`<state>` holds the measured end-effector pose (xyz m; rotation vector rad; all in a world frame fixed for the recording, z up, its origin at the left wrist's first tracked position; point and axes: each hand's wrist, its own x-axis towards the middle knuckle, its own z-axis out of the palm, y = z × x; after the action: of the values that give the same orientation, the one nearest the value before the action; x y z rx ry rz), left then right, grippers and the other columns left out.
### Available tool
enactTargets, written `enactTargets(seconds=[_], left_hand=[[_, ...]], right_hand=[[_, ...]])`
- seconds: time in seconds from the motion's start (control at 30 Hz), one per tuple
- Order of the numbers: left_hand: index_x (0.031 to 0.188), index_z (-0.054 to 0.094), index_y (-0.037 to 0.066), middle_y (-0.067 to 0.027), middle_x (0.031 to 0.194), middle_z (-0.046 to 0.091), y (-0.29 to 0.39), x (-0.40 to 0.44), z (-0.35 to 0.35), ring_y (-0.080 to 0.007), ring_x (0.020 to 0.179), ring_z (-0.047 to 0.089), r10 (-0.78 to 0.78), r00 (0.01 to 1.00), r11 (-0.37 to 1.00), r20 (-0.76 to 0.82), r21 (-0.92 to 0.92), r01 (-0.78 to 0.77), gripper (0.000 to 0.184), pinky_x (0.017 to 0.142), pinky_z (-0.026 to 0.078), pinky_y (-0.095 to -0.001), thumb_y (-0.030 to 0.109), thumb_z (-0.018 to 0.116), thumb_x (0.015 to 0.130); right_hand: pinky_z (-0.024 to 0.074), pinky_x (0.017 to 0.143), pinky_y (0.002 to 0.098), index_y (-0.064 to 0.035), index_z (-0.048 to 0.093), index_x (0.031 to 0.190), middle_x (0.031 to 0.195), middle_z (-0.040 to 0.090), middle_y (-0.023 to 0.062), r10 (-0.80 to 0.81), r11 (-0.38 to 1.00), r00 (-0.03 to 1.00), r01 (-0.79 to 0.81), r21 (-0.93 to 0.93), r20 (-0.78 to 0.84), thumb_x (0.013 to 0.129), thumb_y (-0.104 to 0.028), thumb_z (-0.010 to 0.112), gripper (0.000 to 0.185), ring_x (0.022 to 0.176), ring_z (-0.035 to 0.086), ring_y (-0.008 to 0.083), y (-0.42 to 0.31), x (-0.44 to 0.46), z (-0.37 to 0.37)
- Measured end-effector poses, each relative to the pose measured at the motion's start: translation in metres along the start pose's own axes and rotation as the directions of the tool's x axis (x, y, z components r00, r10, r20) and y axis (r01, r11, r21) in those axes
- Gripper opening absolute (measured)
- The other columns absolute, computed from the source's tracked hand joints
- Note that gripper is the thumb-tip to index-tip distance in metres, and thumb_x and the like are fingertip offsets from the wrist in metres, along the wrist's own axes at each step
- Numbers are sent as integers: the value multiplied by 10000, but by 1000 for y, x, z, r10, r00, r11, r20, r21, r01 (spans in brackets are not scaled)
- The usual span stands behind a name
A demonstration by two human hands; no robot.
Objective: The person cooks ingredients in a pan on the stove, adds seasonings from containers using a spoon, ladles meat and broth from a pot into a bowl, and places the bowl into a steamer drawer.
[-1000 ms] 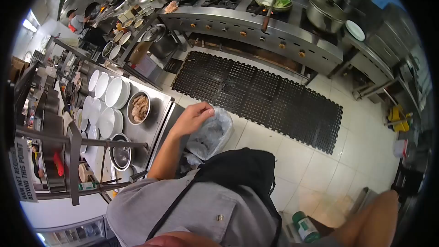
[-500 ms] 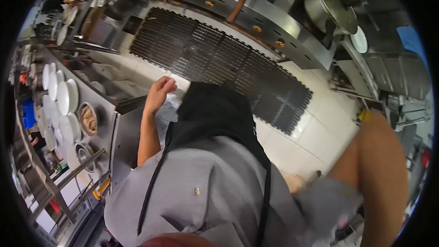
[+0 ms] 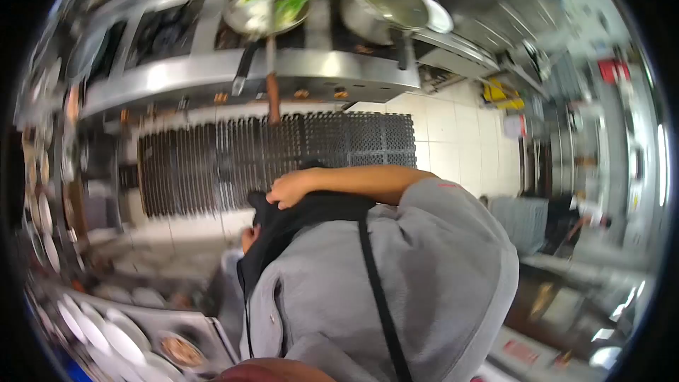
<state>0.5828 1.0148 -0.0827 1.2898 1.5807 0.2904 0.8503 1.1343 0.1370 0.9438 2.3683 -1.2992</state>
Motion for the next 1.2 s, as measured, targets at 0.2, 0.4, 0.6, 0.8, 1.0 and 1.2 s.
enactTargets(seconds=[0.2, 0.4, 0.6, 0.8, 1.0, 1.2], left_hand=[[892, 561, -14, -207, 753, 589, -72, 62, 10, -328, 698, 552, 10, 999, 991, 39, 133, -15, 355, 664, 446, -431, 329, 650, 883], [1105, 505, -17, -259, 996, 540, -35, 52, 36, -392, 920, 522, -17, 996, 943, -89, 329, 46, 423, 813, 433, -463, 319, 636, 884], [1359, 360, 20, -277, 1255, 453, 49, -51, 112, -445, 1135, 474, -170, 957, 924, -236, 300, 238, 637, 955, 428, -504, 315, 635, 866], [1245, 524, 149, -211, 1265, 431, 85, -142, 243, -466, 1141, 474, -522, 835, 737, -176, 400, 545, 502, 836, 424, -673, 433, 613, 841], [1368, 455, 158, -259, 1269, 426, -34, -172, 349, -493, 1066, 541, -753, 646, 641, 121, -83, 763, 637, 903, 482, -503, 430, 656, 829], [1356, 448, 145, -300, 1275, 359, -99, -193, 395, -518, 1090, 498, -850, 526, 520, -19, -186, 833, 666, 909, 466, -527, 339, 720, 780]], right_hand=[[481, 878, 481, -58, 595, 1132, 1105, 622, 217, 348, 935, 935, -351, -50, -63, 856, -298, 575, 366, 1067, 590, 382, 67, -8, 36], [461, 937, 472, -69, 592, 1205, 1159, 608, 222, 453, 886, 892, -451, 104, 8, 874, -331, 550, 425, 1121, 564, 385, 106, -19, 112], [437, 979, 474, -79, 553, 1271, 1226, 591, 196, 353, 932, 825, -350, -92, 442, 894, -369, 475, 482, 1158, 546, 376, 156, -19, 168], [368, 1054, 450, -67, 304, 1453, 1388, 455, 221, 498, 859, 639, -455, -234, 586, 906, -519, 467, 727, 1270, 445, 393, 219, -75, 265], [372, 1044, 467, -75, 187, 1484, 1405, 358, 340, 645, 731, 611, -668, -139, 459, 905, -521, 495, 793, 1261, 430, 463, 250, -39, 338], [501, 849, 488, -54, 372, 1388, 1197, 510, 305, 656, 731, 670, -448, -514, 348, 861, -431, 590, 683, 1007, 603, 436, 236, 27, 398]])
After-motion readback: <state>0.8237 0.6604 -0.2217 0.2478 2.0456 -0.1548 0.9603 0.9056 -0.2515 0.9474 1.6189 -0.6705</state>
